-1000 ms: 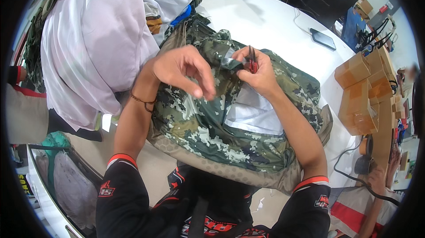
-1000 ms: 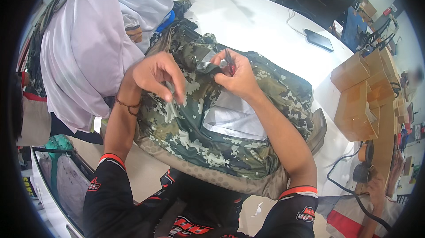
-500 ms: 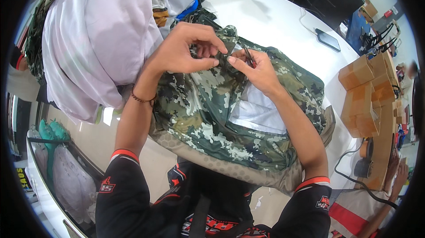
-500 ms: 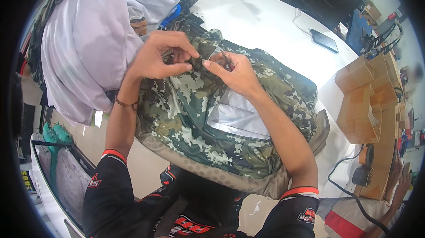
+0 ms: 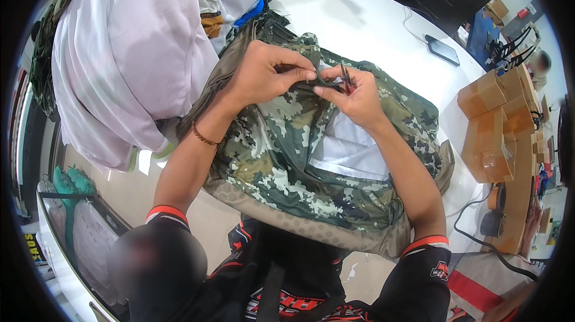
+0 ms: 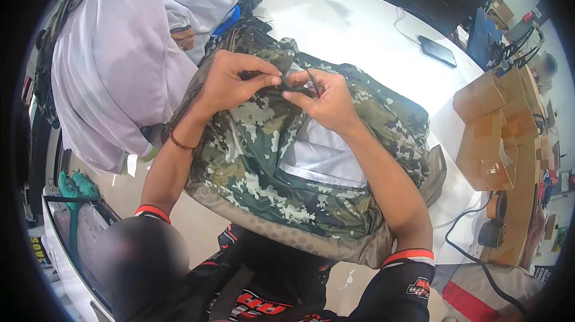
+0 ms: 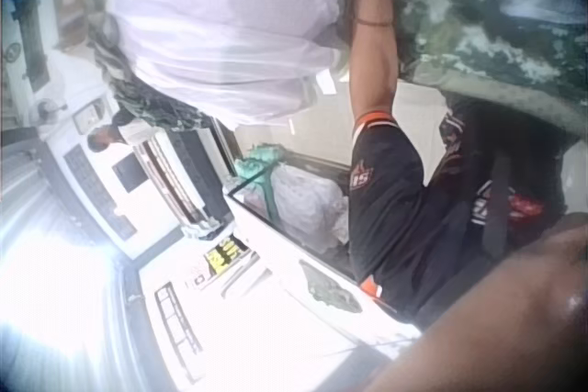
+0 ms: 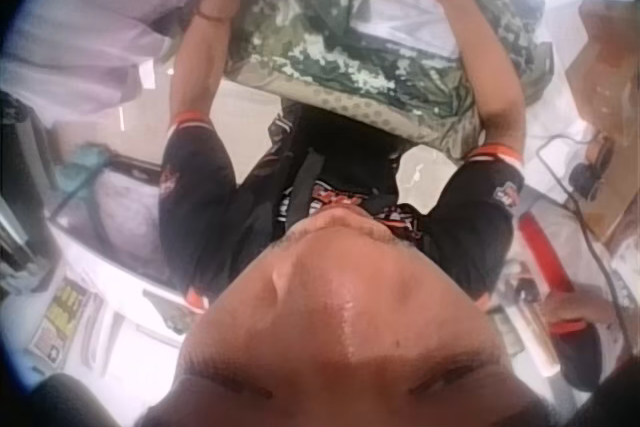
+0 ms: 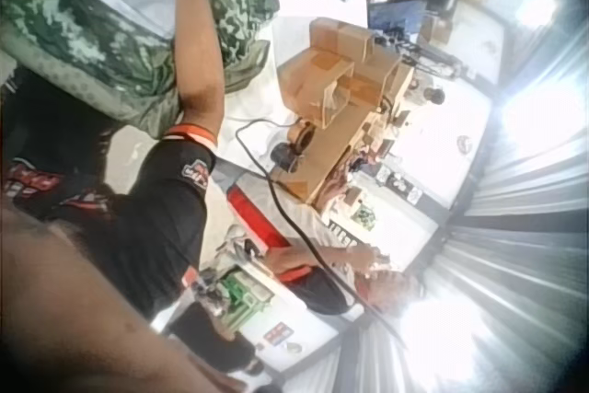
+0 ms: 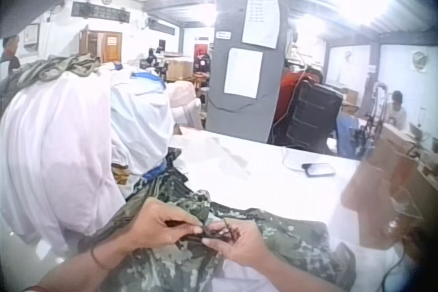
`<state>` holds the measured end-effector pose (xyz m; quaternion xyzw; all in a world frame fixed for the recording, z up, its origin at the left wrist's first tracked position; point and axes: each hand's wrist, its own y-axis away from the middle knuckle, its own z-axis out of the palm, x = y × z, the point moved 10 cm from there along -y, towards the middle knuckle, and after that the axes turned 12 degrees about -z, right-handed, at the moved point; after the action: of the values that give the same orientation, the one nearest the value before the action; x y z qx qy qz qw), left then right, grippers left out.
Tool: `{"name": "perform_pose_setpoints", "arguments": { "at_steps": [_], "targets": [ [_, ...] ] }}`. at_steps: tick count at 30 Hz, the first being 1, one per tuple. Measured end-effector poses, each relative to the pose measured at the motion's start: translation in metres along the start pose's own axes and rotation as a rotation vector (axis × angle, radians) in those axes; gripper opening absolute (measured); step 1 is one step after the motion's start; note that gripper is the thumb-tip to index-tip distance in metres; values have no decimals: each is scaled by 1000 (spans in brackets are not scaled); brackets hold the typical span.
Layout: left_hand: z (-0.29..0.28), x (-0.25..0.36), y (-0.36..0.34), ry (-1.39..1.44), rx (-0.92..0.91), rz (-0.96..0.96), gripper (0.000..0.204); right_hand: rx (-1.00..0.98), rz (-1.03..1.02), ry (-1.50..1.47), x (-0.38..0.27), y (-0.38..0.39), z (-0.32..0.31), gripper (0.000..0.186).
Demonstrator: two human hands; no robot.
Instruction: The person uses red-handled scissors to cut open seams on a camouflage-patterned garment laid on a white table. They repeatedly lift the fabric, cut along the stitching, and pull the layers apart to expose the white interior lining.
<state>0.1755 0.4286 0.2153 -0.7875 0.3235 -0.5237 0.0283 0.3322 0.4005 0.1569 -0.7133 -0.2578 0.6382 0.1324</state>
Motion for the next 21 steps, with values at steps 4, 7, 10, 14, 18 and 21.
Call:
{"name": "perform_pose_setpoints", "arguments": {
  "at_steps": [4,7,10,14,18,21],
  "targets": [
    [-7,-25,-1,260,-36,-196,9,-7,128,-47,10,0,-3,19],
    [-12,-26,-6,401,-74,-148,12,4,158,-117,15,0,-3,18],
    [-12,-25,-9,496,-91,-178,16,-33,212,-146,17,1,-2,18],
    [-3,-32,-8,658,-172,-285,18,5,284,-154,17,1,-3,20],
    [3,-37,-9,713,-216,-356,18,68,255,-170,21,0,-9,21],
    [3,-39,-8,706,-227,-376,19,152,52,179,-6,-5,-21,18]
  ]
}}
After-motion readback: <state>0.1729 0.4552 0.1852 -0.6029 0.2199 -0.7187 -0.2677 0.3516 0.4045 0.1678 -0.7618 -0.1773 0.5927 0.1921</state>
